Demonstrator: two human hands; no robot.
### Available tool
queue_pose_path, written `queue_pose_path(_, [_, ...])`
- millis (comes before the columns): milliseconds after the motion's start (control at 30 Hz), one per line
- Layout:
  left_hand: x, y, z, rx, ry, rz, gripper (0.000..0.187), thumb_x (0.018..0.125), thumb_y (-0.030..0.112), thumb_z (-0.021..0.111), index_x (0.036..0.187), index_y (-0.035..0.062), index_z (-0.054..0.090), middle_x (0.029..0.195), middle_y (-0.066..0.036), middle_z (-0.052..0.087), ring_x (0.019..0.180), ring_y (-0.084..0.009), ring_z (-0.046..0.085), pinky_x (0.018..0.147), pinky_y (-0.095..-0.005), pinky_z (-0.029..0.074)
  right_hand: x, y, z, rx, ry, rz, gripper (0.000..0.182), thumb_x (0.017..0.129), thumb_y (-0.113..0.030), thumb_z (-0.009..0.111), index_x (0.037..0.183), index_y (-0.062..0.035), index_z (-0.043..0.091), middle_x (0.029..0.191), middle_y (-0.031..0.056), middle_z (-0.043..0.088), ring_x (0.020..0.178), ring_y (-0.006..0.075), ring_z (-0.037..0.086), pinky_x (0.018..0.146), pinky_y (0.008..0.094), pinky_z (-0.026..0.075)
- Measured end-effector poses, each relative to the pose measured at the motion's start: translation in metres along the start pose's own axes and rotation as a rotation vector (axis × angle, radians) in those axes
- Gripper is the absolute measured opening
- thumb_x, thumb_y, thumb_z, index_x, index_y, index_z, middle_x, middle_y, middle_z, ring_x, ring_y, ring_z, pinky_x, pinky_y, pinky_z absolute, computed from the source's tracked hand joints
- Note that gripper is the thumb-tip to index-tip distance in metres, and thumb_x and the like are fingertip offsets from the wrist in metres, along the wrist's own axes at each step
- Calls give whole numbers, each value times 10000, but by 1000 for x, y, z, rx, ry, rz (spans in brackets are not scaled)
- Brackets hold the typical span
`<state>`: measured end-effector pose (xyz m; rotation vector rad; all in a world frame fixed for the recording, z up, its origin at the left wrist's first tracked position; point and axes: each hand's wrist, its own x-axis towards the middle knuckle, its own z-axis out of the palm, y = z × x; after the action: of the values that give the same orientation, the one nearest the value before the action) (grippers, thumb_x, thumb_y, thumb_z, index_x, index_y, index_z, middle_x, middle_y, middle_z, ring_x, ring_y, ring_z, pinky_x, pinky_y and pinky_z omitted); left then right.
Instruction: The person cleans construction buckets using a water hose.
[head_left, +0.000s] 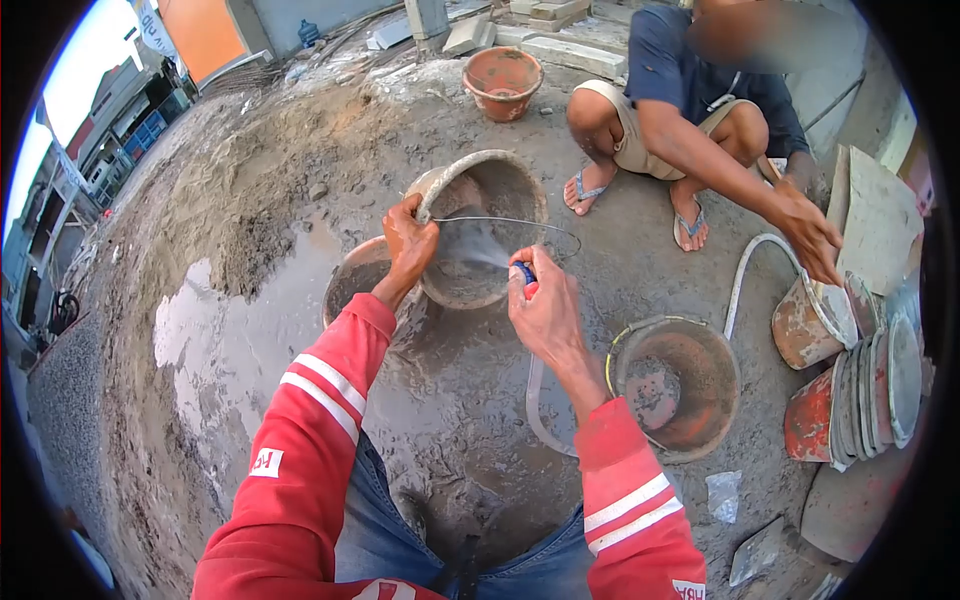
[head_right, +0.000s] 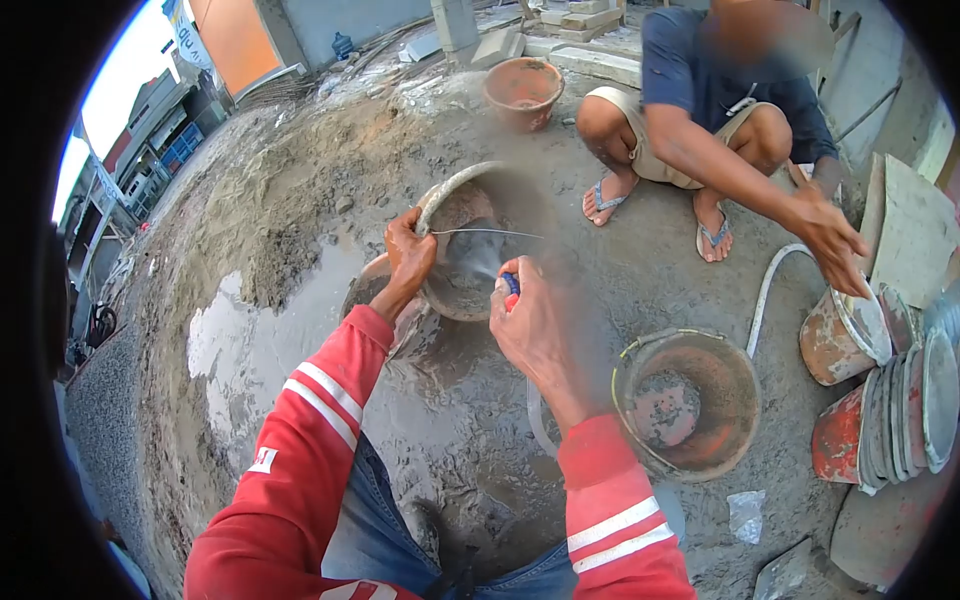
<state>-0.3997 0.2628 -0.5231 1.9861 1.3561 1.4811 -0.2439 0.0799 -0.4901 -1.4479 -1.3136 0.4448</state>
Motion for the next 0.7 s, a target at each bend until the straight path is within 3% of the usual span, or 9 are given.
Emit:
queue_pose_path(233, [3,-4,-1,-59,49,13,122,654,22,519,749,-50,541,613,-208,400,633,-114,433,566,-382,401,-1,-6,-2,-16,-44,73,117,921,-79,584,1017,-15,567,752,188,621,700,353,638,677,431,489])
queue_pose_path(400, [3,0,-3,-24,44,-21,133,632,17,506,742,-55,525,605,-195,402,619,-135,439,568,-391,400,-3,0,7,17,-49,-62,125,896,-72,597,1001,-10,568,668,172,604,641,357,638,626,428,487])
queue_pose_path(633, [4,-13,4,-29,98,67,124,634,18,515,741,-44,524,626,-215,388,634,-131,431,570,-402,391,-5,2,15,46,-64,-9,131,880,-64,611,990,-12,562,685,196,611,681,397,645,641,440,497])
queue_pose_path(700, [3,-14,5,-37,95,76,115,637,19,516,736,-40,518,634,-220,377,638,-129,420,569,-404,386,-7,5,23,40,-43,-76,139,876,-66,614,994,-14,562,691,206,614,692,409,645,647,450,499])
